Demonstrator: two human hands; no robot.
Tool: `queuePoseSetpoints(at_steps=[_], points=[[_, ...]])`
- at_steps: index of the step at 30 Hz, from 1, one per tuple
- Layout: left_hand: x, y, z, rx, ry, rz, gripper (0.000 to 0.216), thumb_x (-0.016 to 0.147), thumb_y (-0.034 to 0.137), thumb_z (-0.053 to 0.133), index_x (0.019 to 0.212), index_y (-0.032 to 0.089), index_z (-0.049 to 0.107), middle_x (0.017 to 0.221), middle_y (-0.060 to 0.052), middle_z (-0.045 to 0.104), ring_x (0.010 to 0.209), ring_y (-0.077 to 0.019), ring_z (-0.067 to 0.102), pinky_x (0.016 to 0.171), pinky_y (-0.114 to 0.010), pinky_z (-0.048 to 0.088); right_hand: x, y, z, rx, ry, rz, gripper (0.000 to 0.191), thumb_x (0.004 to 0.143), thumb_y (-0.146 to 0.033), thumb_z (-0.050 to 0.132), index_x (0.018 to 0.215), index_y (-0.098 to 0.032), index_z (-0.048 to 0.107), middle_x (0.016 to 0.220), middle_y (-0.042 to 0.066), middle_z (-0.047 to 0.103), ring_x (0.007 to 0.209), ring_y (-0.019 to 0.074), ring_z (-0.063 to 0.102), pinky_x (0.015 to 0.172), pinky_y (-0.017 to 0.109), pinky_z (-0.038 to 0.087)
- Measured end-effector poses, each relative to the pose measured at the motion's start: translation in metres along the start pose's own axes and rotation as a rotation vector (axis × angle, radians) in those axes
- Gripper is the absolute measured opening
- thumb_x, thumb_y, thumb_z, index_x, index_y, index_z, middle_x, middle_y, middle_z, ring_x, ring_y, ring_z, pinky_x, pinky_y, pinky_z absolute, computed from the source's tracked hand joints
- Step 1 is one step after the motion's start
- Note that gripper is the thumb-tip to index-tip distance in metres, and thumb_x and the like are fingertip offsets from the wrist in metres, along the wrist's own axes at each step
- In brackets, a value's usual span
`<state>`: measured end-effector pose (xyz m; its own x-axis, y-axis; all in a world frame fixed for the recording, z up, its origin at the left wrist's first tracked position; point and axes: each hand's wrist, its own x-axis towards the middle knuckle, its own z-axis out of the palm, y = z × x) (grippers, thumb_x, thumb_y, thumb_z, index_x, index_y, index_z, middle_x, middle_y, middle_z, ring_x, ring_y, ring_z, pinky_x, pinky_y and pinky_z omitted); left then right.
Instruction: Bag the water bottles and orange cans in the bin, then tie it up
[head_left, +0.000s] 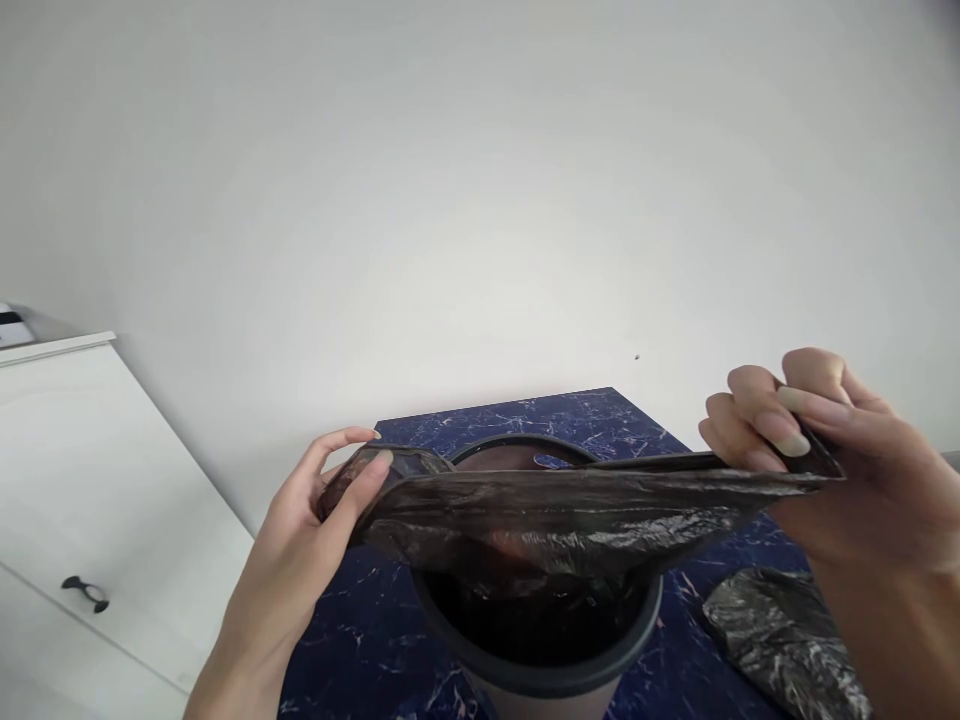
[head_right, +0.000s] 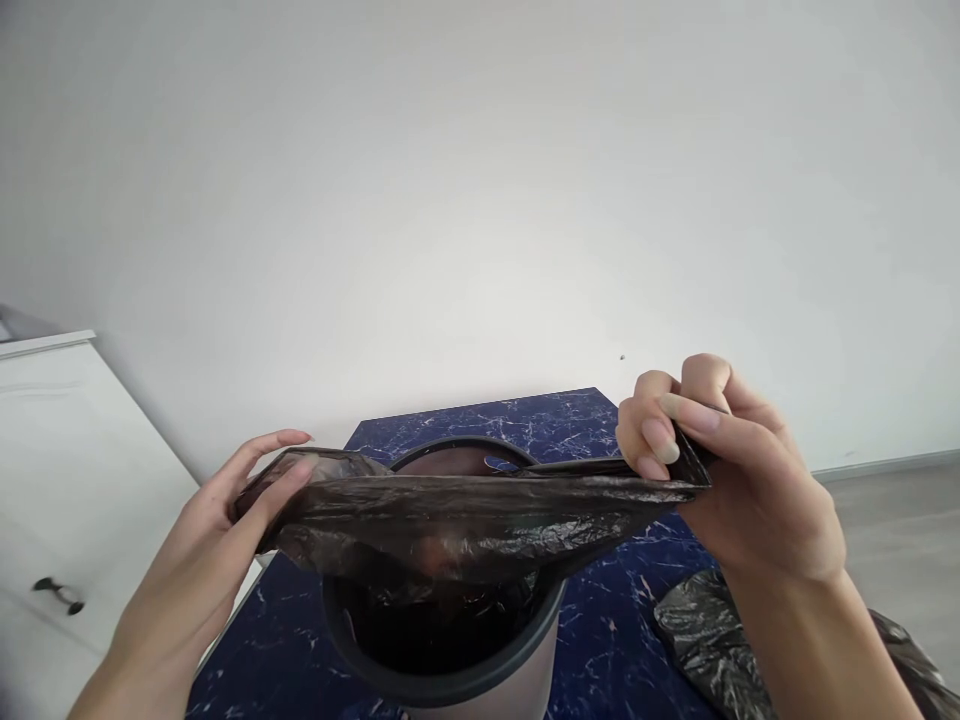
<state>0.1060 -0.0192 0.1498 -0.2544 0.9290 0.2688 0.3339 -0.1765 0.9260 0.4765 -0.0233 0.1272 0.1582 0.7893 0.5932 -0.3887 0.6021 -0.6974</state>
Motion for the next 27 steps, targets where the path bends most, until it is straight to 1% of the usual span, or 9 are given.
queuePoseSetpoints(at_steps=[7,9,12,15,17,20,22,24,27], points=[[-0.001,0.009,0.009,-0.354,0.265,0.178,0.037,0.074,0.032,0.092,0.106,0.025,0.074,0.073,0.002,0.070,0.064,-0.0135,0.062,0.055,-0.019,0.046,0.001,-0.003,-0.001,0.010,-0.029,-0.026,0.051,0.093,-0.031,0.078,0.065,-0.023,0.036,0.054,-0.004,0.029,0.047,0.0106,0.029,0.044,0.032,0.023],[0.003,0.006,0.012,-0.431,0.322,0.231,0.034,0.070,0.024,0.089,0.099,0.023,0.072,0.066,0.004,0.067,0.057,-0.0122,0.058,0.052,-0.020,0.044,0.002,-0.001,-0.001,0.039,-0.006,-0.025,0.050,0.091,-0.028,0.079,0.065,-0.023,0.036,0.050,-0.005,0.023,0.050,0.0119,0.028,0.048,0.029,0.031],[0.014,-0.006,0.016,-0.489,0.419,0.330,0.027,0.063,0.020,0.085,0.084,0.021,0.068,0.061,0.006,0.060,0.055,-0.0114,0.054,0.051,-0.022,0.040,0.004,0.001,-0.001,0.080,0.069,-0.019,0.051,0.085,-0.025,0.083,0.064,-0.023,0.036,0.048,-0.005,0.019,0.062,0.0150,0.038,0.069,0.026,0.051],[0.027,-0.024,0.018,-0.484,0.525,0.434,0.020,0.061,0.022,0.080,0.068,0.021,0.062,0.055,0.008,0.051,0.049,-0.0076,0.042,0.049,-0.023,0.033,0.005,0.004,0.001,0.098,0.136,-0.020,0.054,0.084,-0.022,0.084,0.063,-0.022,0.034,0.051,-0.006,0.020,0.063,0.0138,0.036,0.080,0.026,0.057],[0.034,-0.037,0.018,-0.460,0.526,0.463,0.018,0.061,0.025,0.078,0.062,0.021,0.061,0.052,0.008,0.048,0.044,-0.0057,0.033,0.045,-0.024,0.025,0.006,0.005,0.005,0.108,0.161,-0.016,0.055,0.084,-0.022,0.084,0.063,-0.022,0.033,0.055,-0.007,0.019,0.057,0.0117,0.027,0.065,0.022,0.055],[0.043,-0.053,0.018,-0.411,0.470,0.469,0.014,0.062,0.027,0.076,0.060,0.021,0.063,0.051,0.008,0.047,0.039,-0.0051,0.025,0.041,-0.027,0.015,0.007,0.006,0.010,0.117,0.193,0.005,0.055,0.084,-0.022,0.084,0.064,-0.022,0.033,0.062,-0.007,0.019,0.053,0.0101,0.015,0.037,0.018,0.028],[0.045,-0.056,0.018,-0.372,0.469,0.483,0.012,0.064,0.025,0.076,0.061,0.021,0.065,0.055,0.006,0.051,0.042,-0.0068,0.030,0.041,-0.027,0.018,0.007,0.006,0.015,0.119,0.218,0.014,0.053,0.085,-0.020,0.081,0.066,-0.023,0.033,0.066,-0.006,0.018,0.053,0.0099,0.012,0.034,0.021,0.014],[0.040,-0.049,0.019,-0.333,0.516,0.514,0.007,0.070,0.021,0.078,0.068,0.022,0.071,0.067,0.002,0.061,0.056,-0.0117,0.049,0.050,-0.027,0.036,0.007,0.006,0.018,0.115,0.238,0.015,0.052,0.087,-0.019,0.079,0.067,-0.023,0.031,0.068,-0.007,0.016,0.054,0.0098,0.011,0.037,0.023,0.011],[0.011,-0.020,0.024,-0.251,0.646,0.698,0.014,0.081,0.019,0.078,0.093,0.027,0.078,0.104,-0.001,0.073,0.105,-0.0229,0.066,0.093,-0.037,0.052,0.004,0.005,0.024,0.106,0.255,-0.006,0.051,0.089,-0.017,0.075,0.069,-0.023,0.029,0.070,-0.006,0.014,0.056,0.0103,0.010,0.041,0.025,0.014]])
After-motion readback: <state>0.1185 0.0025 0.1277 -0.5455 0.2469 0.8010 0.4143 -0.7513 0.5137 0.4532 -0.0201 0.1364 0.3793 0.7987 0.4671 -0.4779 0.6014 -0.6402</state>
